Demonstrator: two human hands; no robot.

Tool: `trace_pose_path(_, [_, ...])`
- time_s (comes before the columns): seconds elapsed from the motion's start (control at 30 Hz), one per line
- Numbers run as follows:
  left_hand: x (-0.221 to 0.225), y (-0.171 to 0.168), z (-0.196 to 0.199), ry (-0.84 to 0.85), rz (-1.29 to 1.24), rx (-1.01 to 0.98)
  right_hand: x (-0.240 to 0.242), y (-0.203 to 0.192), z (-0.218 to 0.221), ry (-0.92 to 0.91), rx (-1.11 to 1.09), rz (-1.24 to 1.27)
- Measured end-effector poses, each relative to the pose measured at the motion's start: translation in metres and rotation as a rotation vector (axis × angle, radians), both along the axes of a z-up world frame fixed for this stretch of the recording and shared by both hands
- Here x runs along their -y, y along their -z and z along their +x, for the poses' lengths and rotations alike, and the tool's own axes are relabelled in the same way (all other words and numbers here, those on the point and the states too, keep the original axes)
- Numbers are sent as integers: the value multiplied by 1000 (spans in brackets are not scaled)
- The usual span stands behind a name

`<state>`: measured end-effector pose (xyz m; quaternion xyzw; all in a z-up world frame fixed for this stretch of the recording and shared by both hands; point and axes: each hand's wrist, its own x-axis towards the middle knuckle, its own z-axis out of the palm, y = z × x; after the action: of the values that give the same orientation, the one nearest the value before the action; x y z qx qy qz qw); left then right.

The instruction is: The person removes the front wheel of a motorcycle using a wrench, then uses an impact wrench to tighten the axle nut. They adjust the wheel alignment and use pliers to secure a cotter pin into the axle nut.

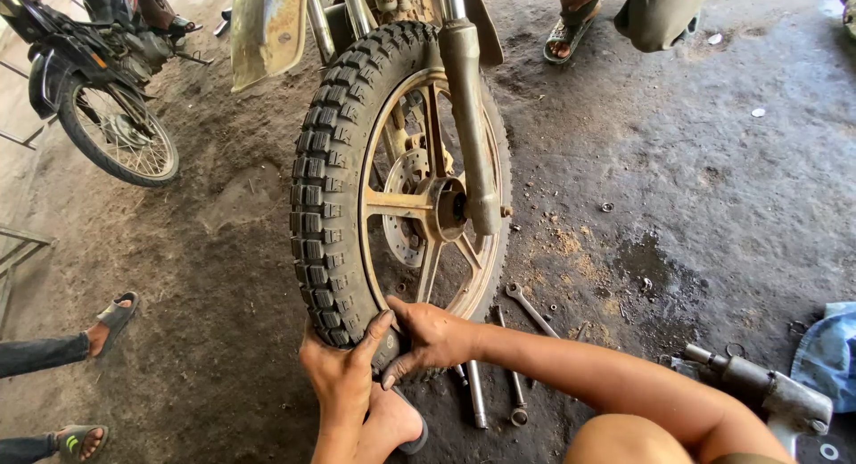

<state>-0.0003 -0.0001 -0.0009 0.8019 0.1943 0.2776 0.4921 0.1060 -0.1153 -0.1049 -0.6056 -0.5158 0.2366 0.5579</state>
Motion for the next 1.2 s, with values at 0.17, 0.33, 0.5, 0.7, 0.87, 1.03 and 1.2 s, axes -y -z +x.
trace_pose_path(0.17, [-5, 12, -4, 0, 5, 77, 5, -18, -10, 72, -107, 73])
trace_pose_path(0.33, [-11, 26, -1, -20, 8, 139, -1, -15, -12, 124, -127, 29])
trace_pose_path(0.5, [-12, 83, -20, -12, 242, 154, 3, 25, -7, 105, 47, 23])
trace_pose_path(0.7, [2, 91, -26, -25, 38, 292, 16, 43, 7, -80, -13, -14])
trace_pose_path(0.87, [-3, 18, 2, -120, 160, -4, -6, 42, -16, -45, -331, 239])
trace_pose_path(1.03, [11, 31, -1, -129, 179, 141, 1, 32, -14, 9, -253, 160])
trace_pose_path(1.2, [9, 62, -8, -171, 93, 238, -4, 53, -8, 122, -155, -17])
